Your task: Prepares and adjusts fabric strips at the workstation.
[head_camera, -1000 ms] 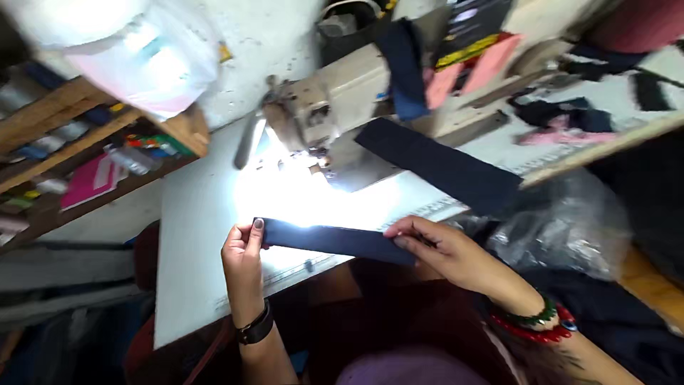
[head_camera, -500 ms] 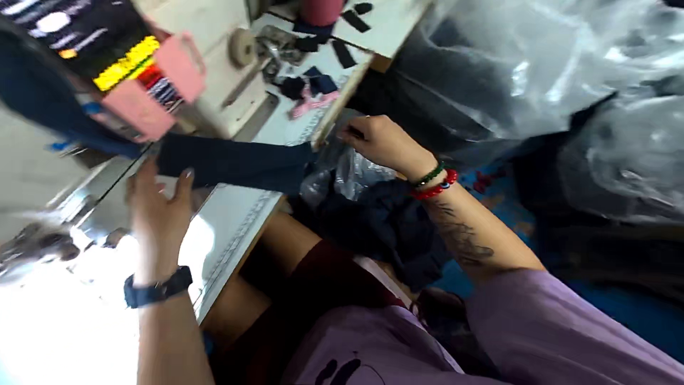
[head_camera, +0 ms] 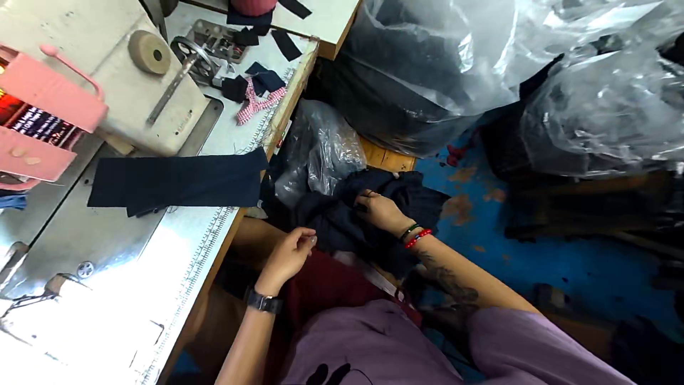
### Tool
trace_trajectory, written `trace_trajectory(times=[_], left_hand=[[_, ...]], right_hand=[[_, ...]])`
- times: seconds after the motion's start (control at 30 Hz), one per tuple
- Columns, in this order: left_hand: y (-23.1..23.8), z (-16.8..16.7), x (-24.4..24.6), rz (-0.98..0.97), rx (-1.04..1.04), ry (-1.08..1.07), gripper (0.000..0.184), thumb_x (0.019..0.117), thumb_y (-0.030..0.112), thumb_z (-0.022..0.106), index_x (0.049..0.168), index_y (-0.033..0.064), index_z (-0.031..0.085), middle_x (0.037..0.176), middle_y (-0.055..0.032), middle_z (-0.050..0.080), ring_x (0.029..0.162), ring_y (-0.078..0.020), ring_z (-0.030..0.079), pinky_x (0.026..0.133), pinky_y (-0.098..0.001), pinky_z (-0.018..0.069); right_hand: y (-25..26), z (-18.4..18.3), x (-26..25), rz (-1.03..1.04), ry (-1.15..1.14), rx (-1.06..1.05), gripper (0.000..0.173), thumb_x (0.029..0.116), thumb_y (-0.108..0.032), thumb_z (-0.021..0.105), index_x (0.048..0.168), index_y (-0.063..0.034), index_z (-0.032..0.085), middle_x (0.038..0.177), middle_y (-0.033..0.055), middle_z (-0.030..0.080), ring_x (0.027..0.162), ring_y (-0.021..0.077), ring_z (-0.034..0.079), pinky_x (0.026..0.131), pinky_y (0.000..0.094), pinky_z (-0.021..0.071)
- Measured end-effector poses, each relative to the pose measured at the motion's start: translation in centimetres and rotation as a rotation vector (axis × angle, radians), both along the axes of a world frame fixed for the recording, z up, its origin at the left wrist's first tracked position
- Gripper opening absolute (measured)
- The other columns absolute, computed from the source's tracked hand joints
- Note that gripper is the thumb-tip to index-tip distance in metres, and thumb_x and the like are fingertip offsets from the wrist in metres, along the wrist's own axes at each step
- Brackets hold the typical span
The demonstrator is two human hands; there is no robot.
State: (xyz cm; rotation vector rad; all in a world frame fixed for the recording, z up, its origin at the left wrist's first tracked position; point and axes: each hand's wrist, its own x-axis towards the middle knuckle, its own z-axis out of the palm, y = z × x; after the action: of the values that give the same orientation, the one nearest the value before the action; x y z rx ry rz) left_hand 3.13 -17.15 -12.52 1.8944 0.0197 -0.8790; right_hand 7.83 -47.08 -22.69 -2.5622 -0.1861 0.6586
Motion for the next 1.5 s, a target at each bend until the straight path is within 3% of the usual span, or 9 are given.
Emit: trace_trajectory(times=[0.23, 0.33, 0.47, 0.77, 0.83, 0.97, 1.07, 1.2, 1.5], left_hand=[[-3.9, -2.1, -0.1, 0.243, -0.100, 0.152, 0.069, 0.1013, 0.043, 0.061, 0.151, 0.0016, 0.039, 0.128, -0.0219, 0.063, 0.106, -0.0298, 0.071, 0.086, -0.0483, 0.0617], [-4.2, -2.6, -1.6, 0.088, -0.013, 0.017, 0.086, 0.0894, 0.021, 0.076, 0.158, 0.0009, 0.027, 0.154, -0.0218, 0.045, 0.139, -0.0260, 0.051, 0.115, -0.0431, 0.0442], [-2.5, -2.3, -5.0, 0.123, -0.070, -0.288, 0.074, 0.0868, -0.003, 0.063, 0.155, -0.0020, 0.033, 0.156, -0.0186, 0.044, 0.140, -0.0212, 0.050, 0.114, -0.0388, 0.0449], [4.3, 11.5, -6.0, -0.135, -0.358, -0.930, 0.041, 0.0939, -0.004, 0.046, 0.131, 0.0073, 0.062, 0.128, -0.0003, 0.069, 0.120, -0.0033, 0.063, 0.105, -0.0250, 0.0521], [6.1, 14.1, -5.5, -0.102, -0.409, -0.998, 0.038, 0.0967, 0.000, 0.046, 0.127, 0.0132, 0.064, 0.121, 0.0054, 0.070, 0.113, -0.0002, 0.064, 0.100, -0.0223, 0.0534], [8.2, 17.3, -4.7, 0.193, -0.185, -1.128, 0.029, 0.1035, 0.013, 0.051, 0.127, 0.0199, 0.066, 0.121, 0.0115, 0.070, 0.108, 0.0021, 0.065, 0.093, -0.0207, 0.0558], [7.5, 18.8, -4.1, 0.504, 0.104, -1.280, 0.042, 0.1013, 0.018, 0.058, 0.142, 0.0076, 0.055, 0.133, -0.0048, 0.059, 0.114, -0.0093, 0.059, 0.092, -0.0265, 0.0516], [2.6, 19.0, -5.6, 0.734, -0.301, -1.405, 0.024, 0.1009, 0.029, 0.063, 0.121, 0.0303, 0.050, 0.105, 0.0201, 0.055, 0.094, 0.0070, 0.055, 0.081, -0.0142, 0.0485], [-4.5, 10.3, -2.6, 0.853, -0.075, -1.240, 0.080, 0.0810, 0.038, 0.083, 0.135, -0.0015, 0.039, 0.141, -0.0292, 0.041, 0.136, -0.0343, 0.041, 0.111, -0.0472, 0.0414]], right_hand=[[4.8, 9.4, -6.9, 0.277, -0.224, 0.275, 0.021, 0.0952, -0.019, 0.062, 0.111, -0.0070, 0.070, 0.095, 0.0148, 0.073, 0.088, 0.0341, 0.073, 0.076, 0.0579, 0.0577], [7.3, 10.7, -10.1, 0.443, -0.137, 0.473, 0.016, 0.0967, -0.017, 0.065, 0.108, -0.0080, 0.072, 0.097, 0.0108, 0.074, 0.089, 0.0287, 0.073, 0.079, 0.0539, 0.0593], [7.4, 11.0, -8.8, 0.355, -0.129, 0.642, 0.025, 0.1036, -0.026, 0.059, 0.105, -0.0070, 0.076, 0.096, 0.0080, 0.075, 0.089, 0.0191, 0.073, 0.083, 0.0431, 0.0598], [9.3, 18.2, 0.9, 0.729, -0.195, 0.871, 0.056, 0.0754, -0.010, 0.073, 0.131, -0.0084, 0.068, 0.163, 0.0087, 0.039, 0.137, 0.0175, 0.053, 0.101, 0.0368, 0.0556], [11.2, 20.3, 1.0, 0.803, -0.140, 1.026, 0.038, 0.0878, -0.023, 0.076, 0.117, 0.0015, 0.070, 0.155, 0.0126, 0.049, 0.140, 0.0154, 0.051, 0.109, 0.0306, 0.0494], [13.4, 25.9, 0.8, 0.572, -0.260, 1.199, 0.010, 0.0998, -0.012, 0.062, 0.106, -0.0042, 0.061, 0.087, -0.0042, 0.065, 0.074, -0.0036, 0.061, 0.064, 0.0132, 0.0532], [14.3, 31.7, 1.0, 0.434, -0.302, 1.257, 0.007, 0.1057, -0.007, 0.053, 0.112, -0.0052, 0.055, 0.084, -0.0023, 0.066, 0.062, 0.0028, 0.065, 0.053, 0.0192, 0.0594], [16.0, 37.8, 1.0, 0.401, -0.252, 1.350, 0.012, 0.1084, -0.006, 0.043, 0.116, -0.0029, 0.052, 0.097, 0.0021, 0.069, 0.079, 0.0126, 0.074, 0.067, 0.0314, 0.0676], [16.6, 44.7, -2.5, 0.456, -0.849, 1.267, 0.010, 0.1029, -0.003, 0.054, 0.097, -0.0084, 0.060, 0.087, -0.0075, 0.066, 0.074, 0.0001, 0.065, 0.073, 0.0202, 0.0614]])
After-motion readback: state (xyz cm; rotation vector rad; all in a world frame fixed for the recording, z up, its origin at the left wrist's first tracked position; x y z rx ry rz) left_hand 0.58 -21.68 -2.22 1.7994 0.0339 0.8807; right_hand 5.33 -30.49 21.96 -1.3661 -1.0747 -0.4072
